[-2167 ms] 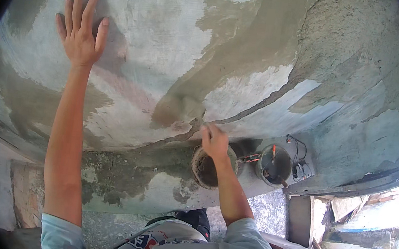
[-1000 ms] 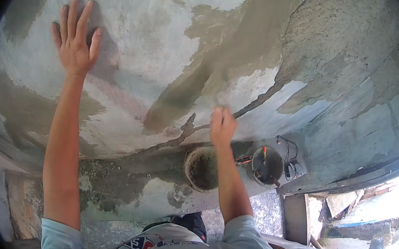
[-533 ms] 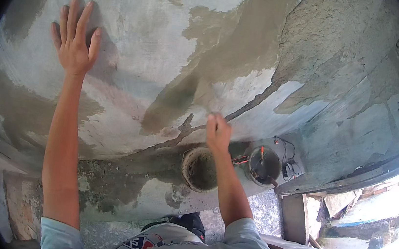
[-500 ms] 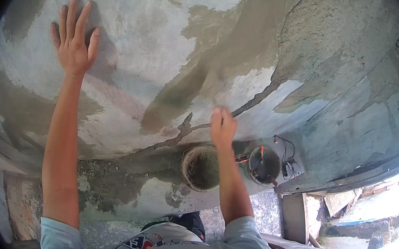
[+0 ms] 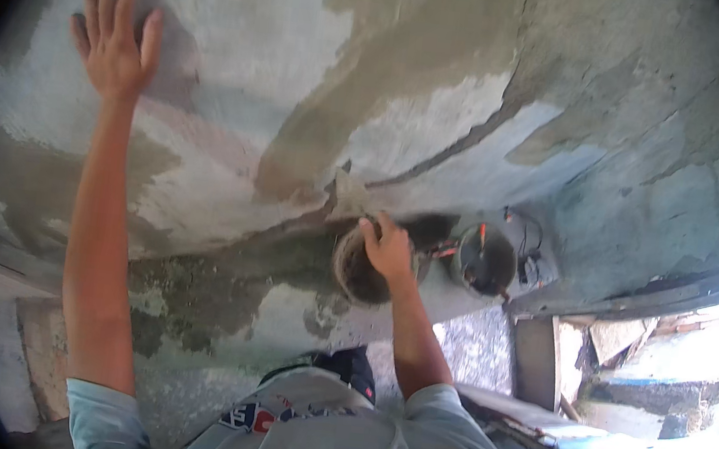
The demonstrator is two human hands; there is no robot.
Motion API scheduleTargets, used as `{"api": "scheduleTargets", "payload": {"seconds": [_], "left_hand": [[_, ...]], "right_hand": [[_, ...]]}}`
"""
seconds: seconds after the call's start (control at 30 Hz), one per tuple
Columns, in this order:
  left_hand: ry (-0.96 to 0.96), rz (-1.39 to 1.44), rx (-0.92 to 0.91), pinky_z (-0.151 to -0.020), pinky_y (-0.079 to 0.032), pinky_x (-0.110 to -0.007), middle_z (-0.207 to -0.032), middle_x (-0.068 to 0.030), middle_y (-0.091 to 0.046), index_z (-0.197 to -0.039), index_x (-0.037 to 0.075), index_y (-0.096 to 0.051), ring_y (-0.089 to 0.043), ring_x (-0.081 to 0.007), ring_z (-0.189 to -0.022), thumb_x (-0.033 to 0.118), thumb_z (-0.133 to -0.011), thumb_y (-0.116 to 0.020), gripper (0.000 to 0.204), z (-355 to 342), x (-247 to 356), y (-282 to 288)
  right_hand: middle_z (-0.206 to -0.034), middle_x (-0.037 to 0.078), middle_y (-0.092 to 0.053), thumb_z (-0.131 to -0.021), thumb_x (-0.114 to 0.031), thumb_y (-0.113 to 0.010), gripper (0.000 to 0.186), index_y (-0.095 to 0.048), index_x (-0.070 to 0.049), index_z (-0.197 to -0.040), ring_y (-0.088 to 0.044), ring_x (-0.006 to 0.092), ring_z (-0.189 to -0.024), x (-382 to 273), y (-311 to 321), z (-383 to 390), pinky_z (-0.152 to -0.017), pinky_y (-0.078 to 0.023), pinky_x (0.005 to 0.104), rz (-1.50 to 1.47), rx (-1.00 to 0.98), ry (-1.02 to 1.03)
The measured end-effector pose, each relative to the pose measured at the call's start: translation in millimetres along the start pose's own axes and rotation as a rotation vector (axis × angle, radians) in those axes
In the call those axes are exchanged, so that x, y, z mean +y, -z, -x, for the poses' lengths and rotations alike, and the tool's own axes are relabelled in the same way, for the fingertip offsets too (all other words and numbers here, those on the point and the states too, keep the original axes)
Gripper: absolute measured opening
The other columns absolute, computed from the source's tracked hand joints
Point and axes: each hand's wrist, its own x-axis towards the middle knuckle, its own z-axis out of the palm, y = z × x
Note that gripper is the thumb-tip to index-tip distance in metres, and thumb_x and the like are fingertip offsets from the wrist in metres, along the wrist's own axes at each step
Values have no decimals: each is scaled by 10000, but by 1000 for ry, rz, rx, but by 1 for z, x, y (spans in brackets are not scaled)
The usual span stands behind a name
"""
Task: The person patches a damaged interior wall with cement mix from a bucket, applying it with a trowel.
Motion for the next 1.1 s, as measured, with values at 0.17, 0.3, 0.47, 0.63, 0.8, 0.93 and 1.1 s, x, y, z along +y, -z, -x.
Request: {"api": "scheduleTargets", "payload": {"seconds": [0.17, 0.3, 0.47, 0.63, 0.8, 0.93, 1.1], "left_hand": [[2, 48, 34, -1214, -257, -700, -1680, -23, -487, -1610, 384, -498, -437, -358, -1548, 590, -1064, -521, 584, -11, 6, -8], [-8, 41, 17, -1227, -248, -688, -1674, -31, -488, -1597, 386, -508, -423, -351, -1554, 648, -1057, -500, 600, -2, 1, -10], [-9, 21, 26, -1231, -233, -681, -1658, -37, -507, -1598, 386, -509, -430, -364, -1544, 643, -1061, -492, 595, -5, 1, -4], [-38, 21, 48, -1221, -243, -684, -1643, -33, -522, -1595, 401, -506, -445, -356, -1532, 660, -1056, -482, 598, -3, -4, -8], [-22, 11, 52, -1207, -259, -684, -1639, -19, -527, -1599, 413, -496, -450, -345, -1527, 676, -1055, -468, 605, -4, -2, -11], [-46, 2, 58, -1210, -274, -664, -1643, -29, -527, -1597, 380, -508, -459, -355, -1522, 640, -1067, -474, 591, -3, -2, -11], [-42, -30, 69, -1230, -267, -658, -1668, -38, -499, -1608, 339, -507, -441, -371, -1539, 604, -1081, -474, 590, -10, 2, -7]], "right_hand": [[-909, 236, -751, -941, -210, -793, 357, -631, -39, -1210, -769, 416, -867, 134, -8, 76, -734, -605, 481, 431, -123, -255], [-911, 180, -741, -956, -156, -762, 272, -628, -13, -1145, -770, 313, -771, 145, -31, 77, -613, -612, 441, -38, -363, -830], [-905, 137, -674, -1041, -131, -635, 139, -649, -1, -991, -688, 270, -693, 154, -84, 84, -597, -611, 407, -602, -111, -1316], [-870, 87, -654, -1080, -153, -578, 164, -656, -32, -1001, -659, 241, -704, 164, -94, 95, -602, -578, 386, -781, -9, -1400], [-887, 75, -662, -1111, -230, -535, 238, -669, -39, -1067, -624, 203, -684, 169, -92, 97, -571, -524, 352, -919, -38, -1278], [-904, 70, -667, -1107, -244, -543, 258, -684, -30, -1131, -620, 194, -686, 145, -73, 103, -574, -526, 355, -935, -43, -1193], [-920, 75, -681, -1115, -290, -529, 346, -686, -20, -1264, -619, 175, -673, 100, -20, 116, -587, -522, 324, -1122, -29, -1051]]}}
